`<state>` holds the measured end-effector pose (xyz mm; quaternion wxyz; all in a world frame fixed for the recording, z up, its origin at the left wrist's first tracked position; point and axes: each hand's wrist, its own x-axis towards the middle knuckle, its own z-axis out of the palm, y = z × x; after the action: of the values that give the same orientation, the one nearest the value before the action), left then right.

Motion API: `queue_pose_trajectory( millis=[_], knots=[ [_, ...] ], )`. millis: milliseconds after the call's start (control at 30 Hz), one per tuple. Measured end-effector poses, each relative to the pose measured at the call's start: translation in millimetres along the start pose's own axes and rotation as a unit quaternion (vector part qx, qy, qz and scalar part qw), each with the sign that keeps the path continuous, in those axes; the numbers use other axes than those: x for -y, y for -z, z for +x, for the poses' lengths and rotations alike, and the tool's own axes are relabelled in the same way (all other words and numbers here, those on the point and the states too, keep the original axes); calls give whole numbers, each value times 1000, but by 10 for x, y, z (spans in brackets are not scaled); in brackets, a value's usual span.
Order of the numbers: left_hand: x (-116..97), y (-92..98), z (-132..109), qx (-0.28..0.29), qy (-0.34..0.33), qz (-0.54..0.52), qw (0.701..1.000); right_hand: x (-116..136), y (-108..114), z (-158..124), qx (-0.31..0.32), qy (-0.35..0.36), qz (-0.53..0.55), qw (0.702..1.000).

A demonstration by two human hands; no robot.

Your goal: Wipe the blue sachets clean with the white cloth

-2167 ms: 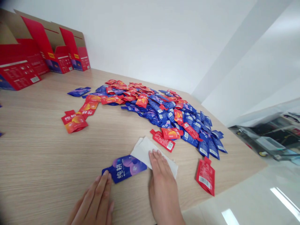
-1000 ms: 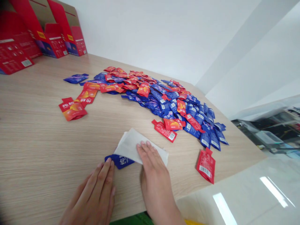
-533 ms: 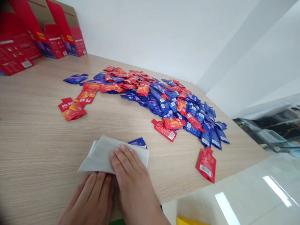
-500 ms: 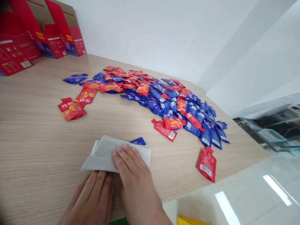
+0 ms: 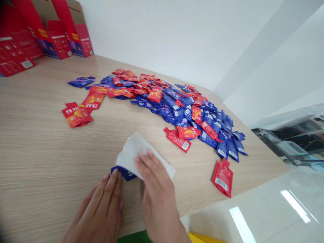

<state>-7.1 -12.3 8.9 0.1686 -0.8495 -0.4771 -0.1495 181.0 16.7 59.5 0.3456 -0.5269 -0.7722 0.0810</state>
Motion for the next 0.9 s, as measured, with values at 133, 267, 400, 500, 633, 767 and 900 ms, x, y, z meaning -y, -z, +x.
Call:
queue_pose_trajectory(
  millis=[133,267,400,500,633,767,900],
  knots=[
    [36,9,15,4,-38,40,998,31,-152,101,100,60,-6,993],
    [90,-4,36,-31,-58,56,996,-324,-14,6,35,-44,-48,997],
    [79,-11,32,-29,-51,42,997,-504,206,-102,-37,-111,-63,991],
    [26,-4,26,-25,-30,22,999,-299,190,-88,-54,-92,-13,994],
    [-17,33,20,6,5,16,1000,47,-43,20,64,38,8,997],
    [32,42,22,-2,-33,31,999,-85,-105,56,101,27,-31,994],
    [45,10,26,-21,-30,33,999,-505,114,-52,19,-80,-95,992]
  ],
)
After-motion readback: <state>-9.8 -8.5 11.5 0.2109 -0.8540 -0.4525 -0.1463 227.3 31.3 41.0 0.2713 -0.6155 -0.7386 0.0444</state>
